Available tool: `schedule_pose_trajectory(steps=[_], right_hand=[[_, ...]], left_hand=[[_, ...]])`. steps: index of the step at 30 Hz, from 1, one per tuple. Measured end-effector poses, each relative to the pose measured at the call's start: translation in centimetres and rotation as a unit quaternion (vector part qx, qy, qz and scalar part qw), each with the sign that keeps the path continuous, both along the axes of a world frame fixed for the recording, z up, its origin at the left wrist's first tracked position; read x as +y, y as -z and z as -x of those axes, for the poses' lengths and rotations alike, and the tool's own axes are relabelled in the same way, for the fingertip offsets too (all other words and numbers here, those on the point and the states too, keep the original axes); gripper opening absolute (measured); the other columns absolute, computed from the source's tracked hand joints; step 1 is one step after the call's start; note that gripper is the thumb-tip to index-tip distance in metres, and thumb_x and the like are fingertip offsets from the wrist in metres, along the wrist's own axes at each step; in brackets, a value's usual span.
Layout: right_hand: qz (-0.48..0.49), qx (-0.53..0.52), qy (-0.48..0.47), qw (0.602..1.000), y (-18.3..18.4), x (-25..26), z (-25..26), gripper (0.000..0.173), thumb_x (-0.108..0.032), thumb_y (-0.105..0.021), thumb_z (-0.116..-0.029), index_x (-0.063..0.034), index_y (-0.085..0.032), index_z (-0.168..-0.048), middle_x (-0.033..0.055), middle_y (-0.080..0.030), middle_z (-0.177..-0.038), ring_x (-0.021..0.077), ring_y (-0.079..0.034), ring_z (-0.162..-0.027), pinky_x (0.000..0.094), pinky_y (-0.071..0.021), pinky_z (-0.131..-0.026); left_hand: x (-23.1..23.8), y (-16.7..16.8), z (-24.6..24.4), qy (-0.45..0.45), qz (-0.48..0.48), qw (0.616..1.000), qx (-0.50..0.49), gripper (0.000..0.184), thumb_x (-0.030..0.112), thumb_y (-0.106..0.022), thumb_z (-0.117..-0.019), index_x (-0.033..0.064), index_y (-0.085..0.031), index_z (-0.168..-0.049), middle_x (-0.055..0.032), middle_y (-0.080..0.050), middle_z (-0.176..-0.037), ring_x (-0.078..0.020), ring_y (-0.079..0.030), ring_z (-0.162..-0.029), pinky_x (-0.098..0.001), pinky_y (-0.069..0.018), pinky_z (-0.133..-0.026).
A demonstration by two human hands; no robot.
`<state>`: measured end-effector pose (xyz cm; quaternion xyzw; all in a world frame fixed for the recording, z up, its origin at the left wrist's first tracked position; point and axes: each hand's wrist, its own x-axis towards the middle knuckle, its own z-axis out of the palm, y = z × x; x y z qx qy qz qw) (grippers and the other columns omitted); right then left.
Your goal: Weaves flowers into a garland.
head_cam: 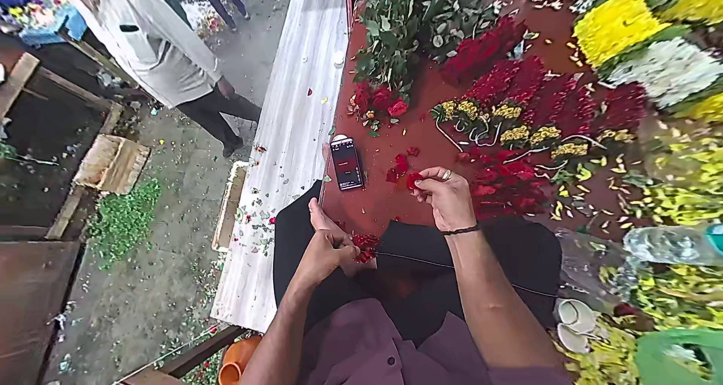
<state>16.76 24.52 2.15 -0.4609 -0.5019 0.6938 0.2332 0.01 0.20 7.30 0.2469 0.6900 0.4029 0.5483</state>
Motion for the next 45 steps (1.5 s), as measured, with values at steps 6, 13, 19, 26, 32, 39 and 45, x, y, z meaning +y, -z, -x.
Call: schedule_pose_trajectory(steps=[6, 13, 19, 26, 32, 39, 45], right_hand=[[0.013, -0.001, 0.0, 1.0, 0.9, -0.6, 0.0, 0.016, -0.006, -0.063, -0.0982, -0.0061, -0.075, -0.109, 0.0063, -0.074, -0.089, 0.0123, -0.066, -0.065, 0.026, -0.0549, -0.056], [-0.032, 0.019, -0.039, 0.999, 1.0, -1.1, -0.3, 0.02, 0.0, -0.058, -0.0975, -0.0046, -0.077, -0.103, 0.0068, -0.074, -0.091, 0.0113, -0.062, -0.064, 0.0261, -0.0533, -0.057], [-0.089, 0.029, -0.095, 0.991, 1.0, -1.1, -0.1, 0.032, 0.004, -0.066, -0.09, -0.0071, -0.075, -0.119, 0.006, -0.074, -0.115, 0.0162, -0.07, -0.083, 0.0341, -0.0604, -0.073], [-0.203, 0.001, -0.083, 0.976, 1.9, -1.7, 0.4, 0.013, -0.008, -0.077, -0.0895, -0.0079, -0.079, -0.102, 0.0036, -0.075, -0.105, 0.0123, -0.072, -0.096, 0.0327, -0.0625, -0.084], [-0.151, 0.05, -0.035, 0.987, 0.2, -3.4, 1.0, 0.048, -0.001, -0.08, -0.0803, -0.0076, -0.059, -0.123, 0.0062, -0.074, -0.096, 0.0171, -0.072, -0.082, 0.0347, -0.0621, -0.069], [0.061, 0.072, -0.123, 0.988, -3.9, -8.3, 0.7, 0.056, 0.002, -0.08, -0.0785, -0.0008, -0.053, -0.128, 0.0138, -0.073, -0.081, 0.0188, -0.067, -0.061, 0.0291, -0.0552, -0.053], [0.051, -0.014, -0.139, 0.989, -2.0, -9.7, 1.2, 0.063, -0.004, -0.087, -0.0735, -0.0023, -0.055, -0.128, 0.0109, -0.073, -0.077, 0.0166, -0.065, -0.055, 0.028, -0.0529, -0.049]], left_hand=[[-0.5, 0.1, -0.1, -0.012, 0.014, 1.0, 0.011, 0.012, 0.016, -0.075, -0.086, 0.0075, -0.073, -0.078, 0.0035, -0.064, -0.066, -0.005, -0.056, -0.059, -0.0257, -0.0478, -0.058], [-0.1, 0.2, -0.8, -0.007, 0.013, 1.0, 0.005, 0.011, 0.014, -0.075, -0.0865, 0.0068, -0.073, -0.079, 0.0027, -0.065, -0.066, -0.005, -0.057, -0.059, -0.0251, -0.0483, -0.058], [0.3, -0.6, -0.3, -0.019, 0.011, 1.0, 0.003, 0.011, 0.013, -0.075, -0.0866, 0.0056, -0.073, -0.079, 0.0017, -0.064, -0.065, -0.0051, -0.056, -0.058, -0.0244, -0.0466, -0.056], [0.0, -0.6, -0.1, -0.026, 0.008, 1.0, 0.011, 0.012, 0.014, -0.076, -0.0861, 0.0063, -0.073, -0.078, 0.0019, -0.063, -0.063, -0.0057, -0.055, -0.056, -0.0251, -0.0454, -0.055], [0.4, -0.1, 0.4, -0.034, 0.002, 0.997, 0.064, 0.014, 0.019, -0.075, -0.086, 0.0088, -0.072, -0.076, 0.0026, -0.063, -0.064, -0.0073, -0.056, -0.058, -0.0283, -0.0475, -0.056], [2.0, -0.2, 0.3, -0.033, 0.054, 0.995, 0.083, 0.015, 0.021, -0.072, -0.0935, 0.0083, -0.078, -0.088, 0.0002, -0.072, -0.076, -0.0074, -0.064, -0.067, -0.0292, -0.0543, -0.066], [2.8, -0.3, 0.1, 0.018, 0.035, 0.998, 0.053, 0.016, 0.018, -0.071, -0.0898, 0.0079, -0.078, -0.1, -0.0013, -0.074, -0.083, -0.0086, -0.068, -0.073, -0.0322, -0.0578, -0.072]])
